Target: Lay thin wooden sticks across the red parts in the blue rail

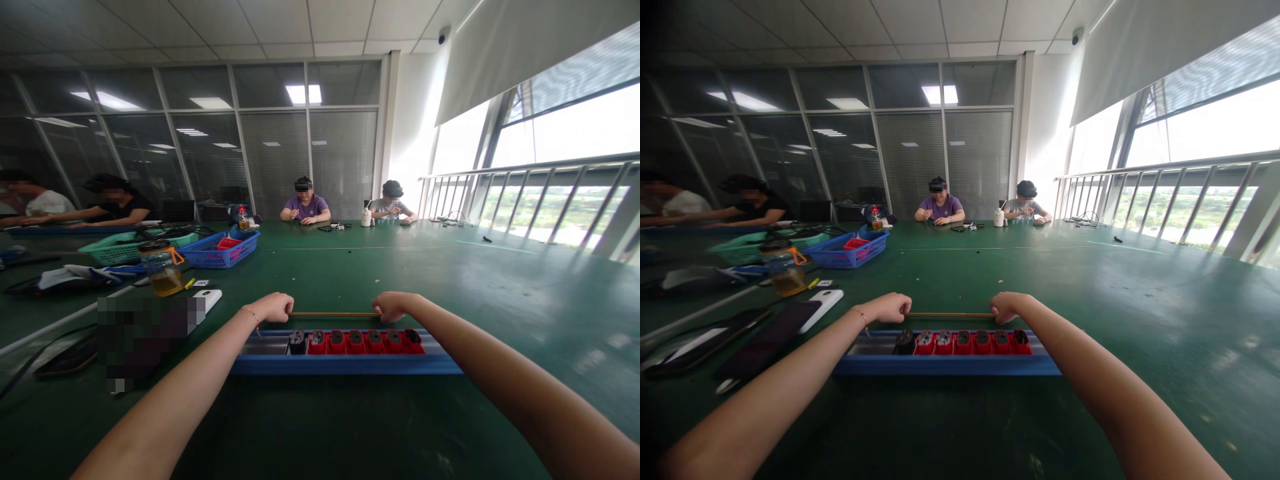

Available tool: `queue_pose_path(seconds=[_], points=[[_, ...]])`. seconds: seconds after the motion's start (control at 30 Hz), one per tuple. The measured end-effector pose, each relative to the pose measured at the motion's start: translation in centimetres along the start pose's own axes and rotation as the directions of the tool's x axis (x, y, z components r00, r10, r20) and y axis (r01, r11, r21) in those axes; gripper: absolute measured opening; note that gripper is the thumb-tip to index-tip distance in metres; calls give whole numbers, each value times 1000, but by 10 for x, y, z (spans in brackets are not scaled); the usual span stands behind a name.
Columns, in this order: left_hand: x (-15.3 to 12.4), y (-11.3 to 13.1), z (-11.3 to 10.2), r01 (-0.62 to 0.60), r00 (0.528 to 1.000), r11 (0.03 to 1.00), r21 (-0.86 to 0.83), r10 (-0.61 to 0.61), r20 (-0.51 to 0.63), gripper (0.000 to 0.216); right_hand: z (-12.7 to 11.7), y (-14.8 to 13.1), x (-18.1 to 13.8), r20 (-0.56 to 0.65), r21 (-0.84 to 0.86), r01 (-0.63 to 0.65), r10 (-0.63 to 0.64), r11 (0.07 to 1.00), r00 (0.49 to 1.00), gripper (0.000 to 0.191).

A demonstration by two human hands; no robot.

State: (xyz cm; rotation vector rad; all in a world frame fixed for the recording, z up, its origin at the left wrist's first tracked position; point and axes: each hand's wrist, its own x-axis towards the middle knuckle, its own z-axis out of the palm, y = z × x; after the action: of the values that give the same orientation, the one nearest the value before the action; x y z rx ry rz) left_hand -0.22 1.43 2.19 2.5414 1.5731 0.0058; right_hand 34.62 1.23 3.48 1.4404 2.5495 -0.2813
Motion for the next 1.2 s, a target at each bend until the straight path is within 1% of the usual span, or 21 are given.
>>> queue_pose_path(seconds=[0.07,0.1,0.17,0.2,0.27,0.3,0.33,0.43,0.5,0.57,0.7,0.77,0.83,0.93,1.03,1.2], points=[[-7,-2,-6,0,1000,999,-52,-1,-20,17,-2,4,-9,-36,125,36,-32,992,999,19],[-11,-3,-10,-1,998,996,-95,-5,-56,17,-5,5,-15,-64,185,60,-48,981,997,19],[-20,0,-20,-14,985,979,-206,-22,-173,16,-12,6,-27,-137,284,109,-72,952,988,22],[-25,3,-25,-32,970,965,-261,-33,-242,17,-16,5,-33,-177,316,131,-78,940,981,25],[-33,13,-37,-80,939,936,-343,-45,-342,20,-26,2,-44,-252,379,174,-79,909,964,29],[-37,20,-42,-101,928,925,-365,-45,-371,20,-30,0,-49,-286,419,192,-72,887,956,31],[-41,27,-46,-114,925,919,-378,-40,-377,22,-34,-2,-54,-313,464,208,-61,861,948,31],[-54,46,-57,-116,942,898,-424,-36,-334,26,-42,-11,-71,-340,580,229,-23,782,940,36],[-63,55,-60,-126,954,879,-460,-19,-298,32,-42,-16,-83,-334,603,232,-22,763,942,39],[-72,60,-60,-122,962,874,-471,-12,-272,38,-36,-20,-93,-347,605,238,-17,760,938,40],[-83,68,-51,-44,971,893,-448,-67,-228,43,-13,-25,-104,-353,594,203,26,779,935,43],[-85,71,-45,-19,978,884,-467,-81,-193,44,-1,-25,-107,-352,613,189,51,768,934,43],[-86,74,-39,-12,981,871,-491,-86,-176,43,6,-24,-109,-354,641,173,88,748,931,43],[-88,78,-33,-14,979,860,-510,-91,-181,43,10,-22,-112,-338,662,145,120,736,934,44],[-90,78,-27,-15,981,845,-534,-92,-173,41,12,-21,-113,-342,645,130,133,753,930,44],[-91,75,-20,14,982,840,-543,-113,-150,40,19,-24,-109,-413,486,64,165,872,896,41]])
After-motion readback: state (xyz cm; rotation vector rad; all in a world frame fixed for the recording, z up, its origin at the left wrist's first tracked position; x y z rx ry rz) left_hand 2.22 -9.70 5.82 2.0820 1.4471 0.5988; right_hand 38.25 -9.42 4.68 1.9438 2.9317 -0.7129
